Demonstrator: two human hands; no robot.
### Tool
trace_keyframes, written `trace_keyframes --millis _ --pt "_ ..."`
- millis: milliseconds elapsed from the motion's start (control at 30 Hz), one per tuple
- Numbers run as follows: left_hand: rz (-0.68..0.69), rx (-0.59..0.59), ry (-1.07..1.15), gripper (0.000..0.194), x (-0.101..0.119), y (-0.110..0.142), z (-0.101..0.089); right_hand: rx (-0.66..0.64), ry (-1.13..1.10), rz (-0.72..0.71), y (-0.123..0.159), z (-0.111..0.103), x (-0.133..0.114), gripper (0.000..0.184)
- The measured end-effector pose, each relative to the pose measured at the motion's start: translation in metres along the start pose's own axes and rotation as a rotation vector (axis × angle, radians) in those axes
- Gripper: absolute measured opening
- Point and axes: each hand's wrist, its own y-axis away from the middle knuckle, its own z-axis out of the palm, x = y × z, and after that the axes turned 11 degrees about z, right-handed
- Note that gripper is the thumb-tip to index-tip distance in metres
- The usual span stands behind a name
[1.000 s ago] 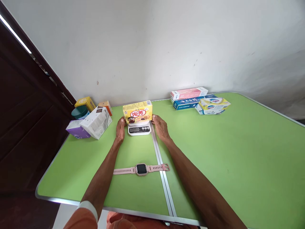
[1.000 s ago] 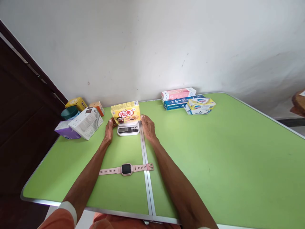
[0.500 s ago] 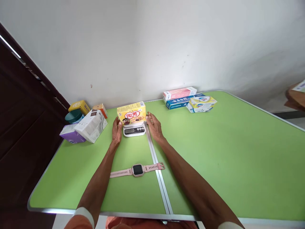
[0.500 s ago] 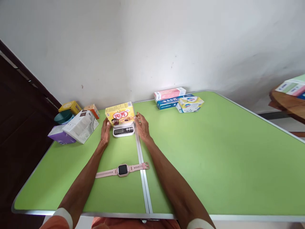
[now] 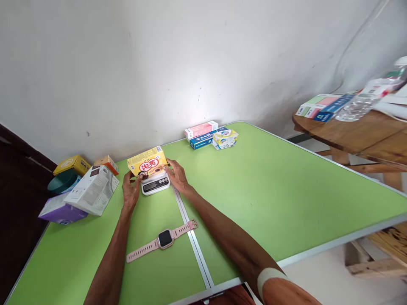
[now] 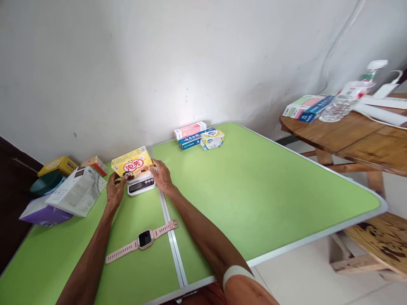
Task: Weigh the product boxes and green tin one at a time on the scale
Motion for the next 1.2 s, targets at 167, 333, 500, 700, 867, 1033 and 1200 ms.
trace_keyframes --millis 167,333,500,700,867,1033,1200 --pt "0.067 -0.049 -0.036 0.059 0.020 -0.017 0.001 0.061 0.013 0.029 -0.008 -0.012 -0.003 0.051" --pt "0.140 -0.099 0.003 0.050 0.055 -0.035 0.025 0.131 -0.026 0.049 -0.019 -0.044 -0.006 0.055" --pt "0.146 -0.161 0.069 0.049 0.081 -0.057 0.079 0.227 0.043 0.044 -0.040 -0.100 -0.009 0.060" --pt "0.148 -0.220 0.208 0.061 0.100 -0.108 0.172 0.348 0.225 -0.027 -0.101 -0.178 -0.010 0.058" --pt "0.116 -0.298 0.159 0.051 0.109 -0.153 0.253 0.352 0.347 0.036 -0.163 -0.228 -0.006 0.045" --pt "0.118 -0.323 0.120 0.042 0.106 -0.178 0.310 0.368 0.395 0.097 -0.202 -0.255 0.010 0.038" --pt "0.122 -0.356 0.147 0.046 0.092 -0.184 0.336 0.365 0.437 0.115 -0.220 -0.264 0.034 0.027"
